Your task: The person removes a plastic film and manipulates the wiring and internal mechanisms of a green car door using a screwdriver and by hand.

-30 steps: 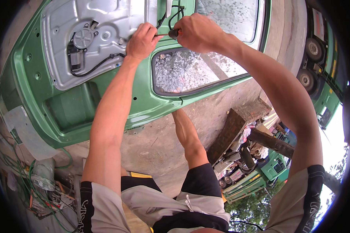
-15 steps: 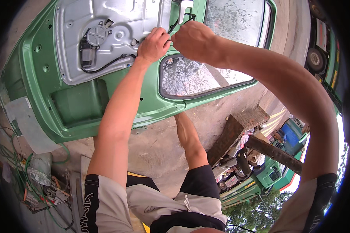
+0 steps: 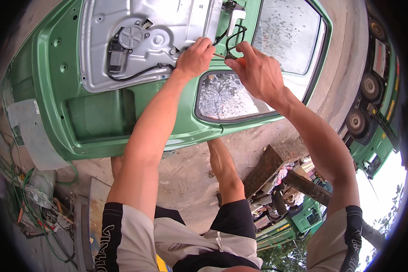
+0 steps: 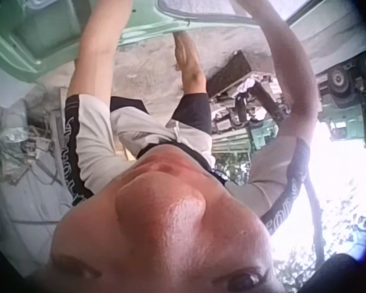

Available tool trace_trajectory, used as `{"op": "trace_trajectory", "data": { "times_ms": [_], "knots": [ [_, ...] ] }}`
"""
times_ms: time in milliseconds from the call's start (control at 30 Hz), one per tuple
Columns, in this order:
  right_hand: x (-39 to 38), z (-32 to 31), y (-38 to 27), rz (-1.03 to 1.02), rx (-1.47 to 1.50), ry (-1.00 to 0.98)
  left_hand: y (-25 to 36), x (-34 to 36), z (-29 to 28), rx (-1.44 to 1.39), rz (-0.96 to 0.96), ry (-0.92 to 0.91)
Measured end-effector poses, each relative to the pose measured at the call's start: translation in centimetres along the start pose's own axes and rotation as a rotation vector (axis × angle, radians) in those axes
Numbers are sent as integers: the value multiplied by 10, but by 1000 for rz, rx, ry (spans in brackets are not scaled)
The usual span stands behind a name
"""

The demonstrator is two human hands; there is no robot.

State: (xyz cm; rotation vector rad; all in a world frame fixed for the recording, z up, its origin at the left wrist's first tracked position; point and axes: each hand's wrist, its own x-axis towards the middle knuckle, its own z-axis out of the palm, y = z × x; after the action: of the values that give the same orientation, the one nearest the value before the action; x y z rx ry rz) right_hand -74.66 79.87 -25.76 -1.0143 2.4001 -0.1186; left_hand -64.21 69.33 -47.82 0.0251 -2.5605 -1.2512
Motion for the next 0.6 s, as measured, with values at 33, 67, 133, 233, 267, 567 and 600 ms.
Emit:
{"op": "trace_trajectory", "data": {
  "times_ms": [33,67,133,233,267,567,600],
  "knots": [
    [0,-4,-3,116,-150,-135,0,1,2,7,11,0],
    [1,0,3,113,-180,-101,0,2,4,-2,10,9],
    [6,1,10,-35,-146,-71,1,4,5,4,8,14],
    [4,-1,20,-297,-119,-35,5,5,5,29,0,17],
    [8,-2,26,-466,-91,2,5,6,6,26,-6,21],
    [6,-6,24,-186,-197,-139,3,4,6,127,-1,47],
    [6,-9,30,-366,-123,-88,5,4,7,96,-18,49]
  ]
}}
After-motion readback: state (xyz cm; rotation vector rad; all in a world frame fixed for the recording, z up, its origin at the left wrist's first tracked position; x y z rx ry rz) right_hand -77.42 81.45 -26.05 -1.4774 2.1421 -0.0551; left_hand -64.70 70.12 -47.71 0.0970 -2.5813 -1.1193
